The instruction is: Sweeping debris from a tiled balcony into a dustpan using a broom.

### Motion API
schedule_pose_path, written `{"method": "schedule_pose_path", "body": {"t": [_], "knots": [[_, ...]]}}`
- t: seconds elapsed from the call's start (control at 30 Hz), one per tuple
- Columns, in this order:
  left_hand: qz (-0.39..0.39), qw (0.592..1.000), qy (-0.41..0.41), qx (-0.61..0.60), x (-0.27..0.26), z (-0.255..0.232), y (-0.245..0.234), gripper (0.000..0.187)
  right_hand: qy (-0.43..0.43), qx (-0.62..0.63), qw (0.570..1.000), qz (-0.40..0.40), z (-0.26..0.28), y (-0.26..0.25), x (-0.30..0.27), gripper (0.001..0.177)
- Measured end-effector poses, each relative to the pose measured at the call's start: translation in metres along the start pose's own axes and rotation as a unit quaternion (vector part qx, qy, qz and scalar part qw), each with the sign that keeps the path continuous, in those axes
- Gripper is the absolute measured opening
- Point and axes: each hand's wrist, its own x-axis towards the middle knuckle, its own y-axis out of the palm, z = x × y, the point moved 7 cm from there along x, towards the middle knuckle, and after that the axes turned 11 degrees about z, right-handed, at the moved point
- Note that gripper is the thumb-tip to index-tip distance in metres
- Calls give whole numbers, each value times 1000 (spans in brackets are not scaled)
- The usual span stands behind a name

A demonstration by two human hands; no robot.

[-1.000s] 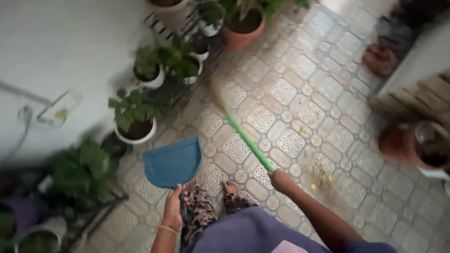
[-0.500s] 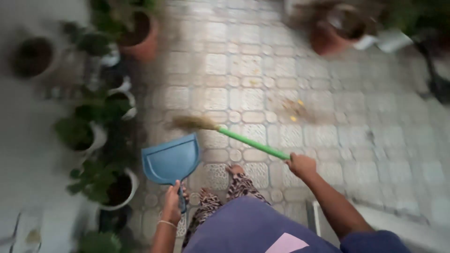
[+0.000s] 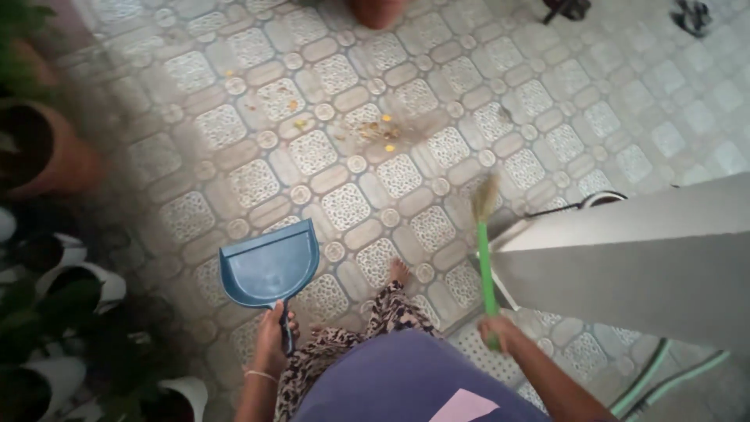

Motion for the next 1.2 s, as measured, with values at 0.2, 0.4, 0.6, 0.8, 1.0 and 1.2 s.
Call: {"method": "schedule_pose_path", "body": {"t": [0.2, 0.4, 0.6, 0.8, 1.0, 1.2], "knots": [[-17, 999, -20, 41, 28, 11, 36, 24, -396, -554, 718, 143, 163, 153, 35, 22], [13, 999, 4, 29, 59, 11, 90, 26, -41, -308, 950, 25, 207, 143, 29, 10], [55, 997, 24, 55, 99, -21, 161, 29, -149, -208, 953, 161, 244, 55, -11, 11], [52, 997, 17, 58, 123, -14, 213, 23, -109, -191, 975, -37, 196, -78, -127, 8], [41, 998, 22, 52, 112, 8, 231, 25, -4, 17, 1000, -11, 161, -155, -14, 14], [1, 999, 14, 53, 92, 24, 213, 25, -534, -677, 487, 138, 258, -47, 112, 13]]}}
